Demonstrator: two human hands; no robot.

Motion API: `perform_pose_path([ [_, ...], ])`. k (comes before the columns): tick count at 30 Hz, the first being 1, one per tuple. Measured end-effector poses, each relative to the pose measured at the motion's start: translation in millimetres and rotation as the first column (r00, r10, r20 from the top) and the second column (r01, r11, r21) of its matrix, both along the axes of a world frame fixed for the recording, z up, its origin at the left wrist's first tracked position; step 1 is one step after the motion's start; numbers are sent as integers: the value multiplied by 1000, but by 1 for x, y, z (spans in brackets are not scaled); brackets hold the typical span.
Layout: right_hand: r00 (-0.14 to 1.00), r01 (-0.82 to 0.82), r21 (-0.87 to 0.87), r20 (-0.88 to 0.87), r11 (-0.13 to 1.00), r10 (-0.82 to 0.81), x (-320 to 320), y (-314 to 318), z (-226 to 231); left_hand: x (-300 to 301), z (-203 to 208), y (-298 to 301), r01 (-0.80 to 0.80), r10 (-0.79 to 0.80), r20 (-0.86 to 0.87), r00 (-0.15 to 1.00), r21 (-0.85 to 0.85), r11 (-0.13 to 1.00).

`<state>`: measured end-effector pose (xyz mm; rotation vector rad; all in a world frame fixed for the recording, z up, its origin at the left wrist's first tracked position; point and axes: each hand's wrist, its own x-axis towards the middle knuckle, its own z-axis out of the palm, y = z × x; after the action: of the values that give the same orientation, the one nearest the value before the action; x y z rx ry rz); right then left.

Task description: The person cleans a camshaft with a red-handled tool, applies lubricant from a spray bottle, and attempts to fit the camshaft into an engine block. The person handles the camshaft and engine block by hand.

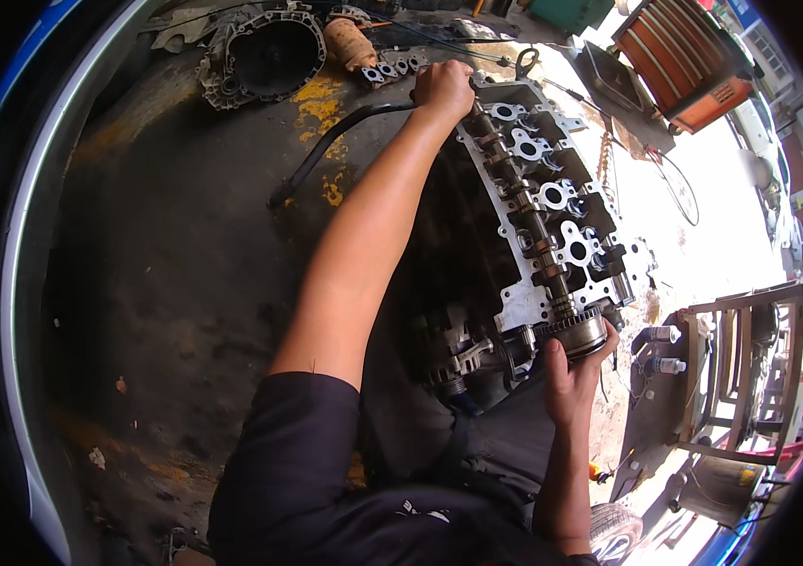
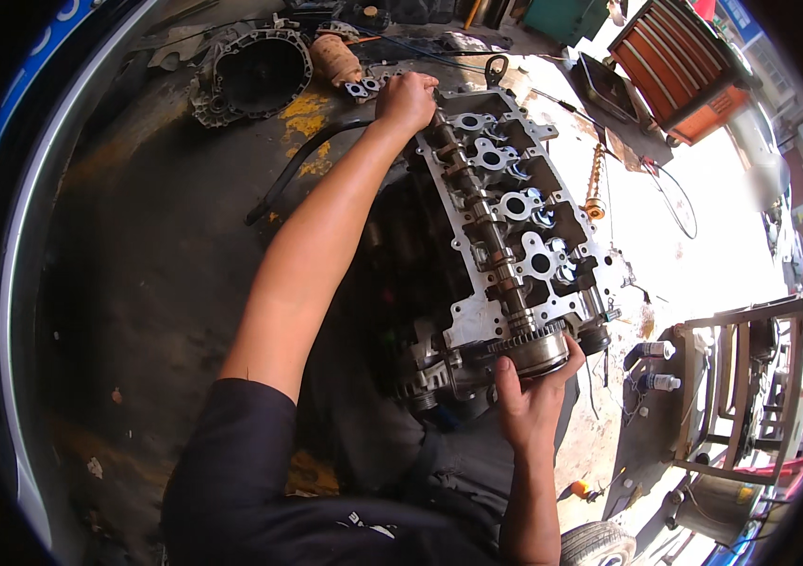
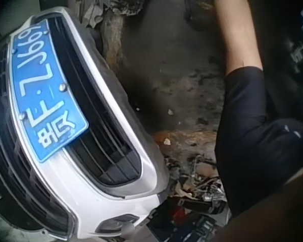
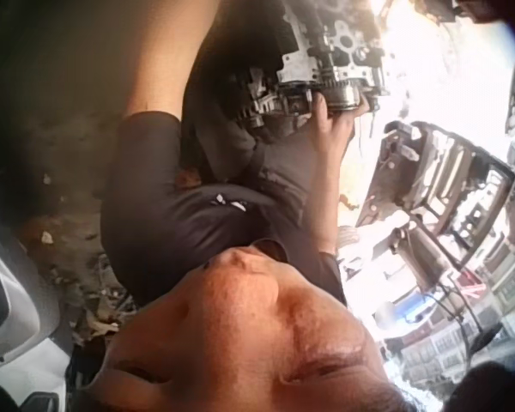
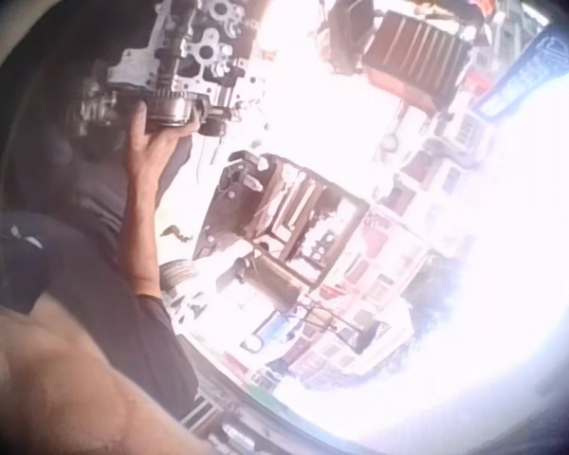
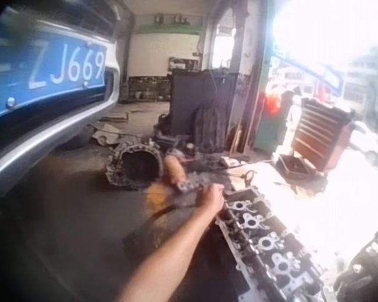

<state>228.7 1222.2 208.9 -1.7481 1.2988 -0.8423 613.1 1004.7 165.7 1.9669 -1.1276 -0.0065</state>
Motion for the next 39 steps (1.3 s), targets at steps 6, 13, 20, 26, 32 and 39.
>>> perform_pose_path([
  [6, 1000, 12, 25, -12, 1000, -12, -10, -5, -10, 7, -7, -5, 19, -21, -42, 999, -42, 999],
  [13, 996, -44, -117, -82, 992, 34, 7, 2, 0, 13, -16, 4, 26, -44, -94, 995, -188, 982],
  [20, 987, 20, 347, 142, 938, -73, -16, -5, 0, 2, 15, 7, 69, -76, 51, 996, 125, 990],
  [26, 999, 12, 12, 34, 1000, -12, -12, -4, -17, 7, 9, 9, 58, -58, -17, 998, 48, 997],
  [32, 986, 111, 281, 87, 953, -140, 5, 1, 1, 8, 18, -3, 90, -119, 111, 987, 238, 967],
  [39, 982, 120, 236, 112, 964, -149, 5, 4, -1, 9, 5, -9, 109, -118, 63, 991, 141, 984],
])
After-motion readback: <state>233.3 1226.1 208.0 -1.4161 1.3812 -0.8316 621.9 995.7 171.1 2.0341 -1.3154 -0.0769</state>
